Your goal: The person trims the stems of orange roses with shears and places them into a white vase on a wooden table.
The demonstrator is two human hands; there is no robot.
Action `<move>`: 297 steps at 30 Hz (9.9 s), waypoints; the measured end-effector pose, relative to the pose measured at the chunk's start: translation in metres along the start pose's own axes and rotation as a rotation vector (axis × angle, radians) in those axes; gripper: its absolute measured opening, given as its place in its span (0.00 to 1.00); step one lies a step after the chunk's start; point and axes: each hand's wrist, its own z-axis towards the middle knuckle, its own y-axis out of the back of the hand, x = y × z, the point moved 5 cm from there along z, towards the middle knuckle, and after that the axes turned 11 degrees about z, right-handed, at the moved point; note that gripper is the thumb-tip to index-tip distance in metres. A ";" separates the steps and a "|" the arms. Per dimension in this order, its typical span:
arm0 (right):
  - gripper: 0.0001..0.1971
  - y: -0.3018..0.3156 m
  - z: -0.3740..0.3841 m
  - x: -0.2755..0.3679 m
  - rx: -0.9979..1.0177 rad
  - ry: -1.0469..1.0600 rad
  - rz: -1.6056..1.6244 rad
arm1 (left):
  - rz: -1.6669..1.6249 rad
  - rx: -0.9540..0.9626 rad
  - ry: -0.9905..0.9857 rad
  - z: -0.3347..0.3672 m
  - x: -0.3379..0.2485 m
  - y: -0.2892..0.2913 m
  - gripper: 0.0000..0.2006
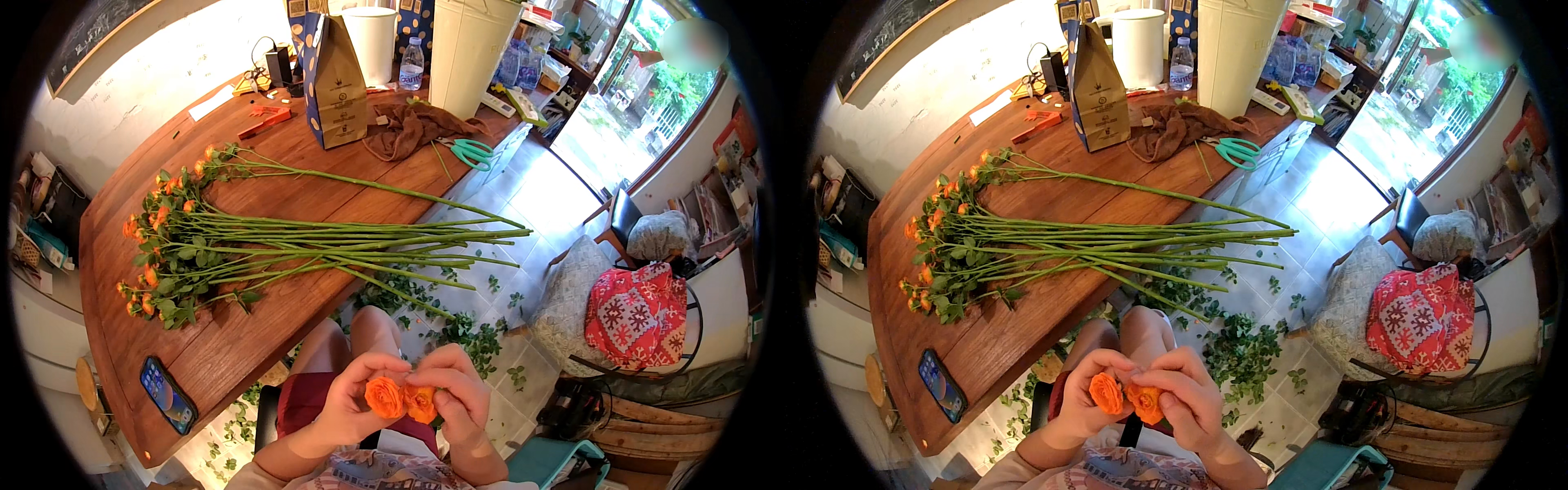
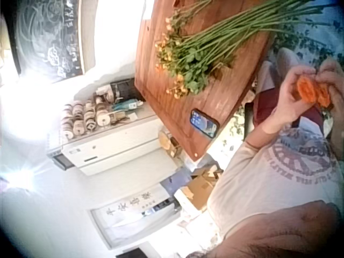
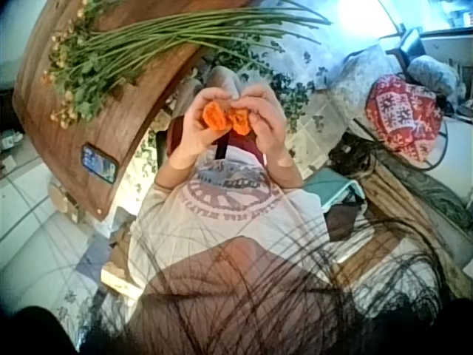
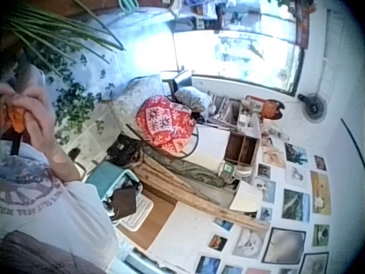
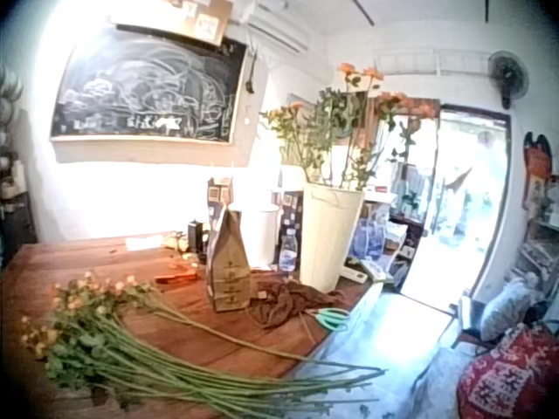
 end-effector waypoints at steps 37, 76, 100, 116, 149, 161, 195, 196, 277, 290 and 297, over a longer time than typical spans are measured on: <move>0.11 -0.007 -0.010 0.006 -0.096 0.215 -0.305 | -0.004 -0.039 -0.058 0.000 -0.006 -0.006 0.24; 0.14 -0.004 -0.007 0.019 0.137 0.234 -0.231 | -0.016 0.058 0.043 -0.001 -0.001 -0.007 0.28; 0.10 0.000 -0.026 -0.017 -0.201 -0.090 0.711 | 0.123 -0.004 0.094 -0.005 0.003 -0.004 0.23; 0.03 0.002 -0.025 -0.007 -0.235 0.147 0.345 | 0.331 -0.143 -0.295 -0.006 0.010 -0.004 0.25; 0.17 -0.003 -0.005 0.003 0.016 0.217 -0.163 | 0.187 -0.165 -0.414 -0.005 0.014 -0.003 0.26; 0.12 0.018 -0.006 0.001 -0.174 0.161 0.008 | 0.536 -0.069 -0.428 0.010 -0.017 -0.009 0.09; 0.08 0.012 0.000 0.066 -0.156 0.534 -0.791 | 0.554 -0.364 -0.518 0.038 -0.024 -0.036 0.09; 0.08 0.013 0.000 0.066 -0.178 0.513 -0.784 | 0.553 -0.338 -0.472 0.037 -0.020 -0.035 0.09; 0.11 0.020 -0.014 0.018 -0.223 0.353 -0.414 | -0.473 -0.084 0.275 0.005 0.021 -0.027 0.14; 0.10 0.021 -0.015 0.014 -0.245 0.297 -0.299 | -0.309 -0.013 0.106 0.006 0.012 -0.027 0.17; 0.12 0.018 -0.022 0.011 -0.526 0.451 -0.058 | -0.359 0.018 0.182 0.005 0.019 -0.026 0.11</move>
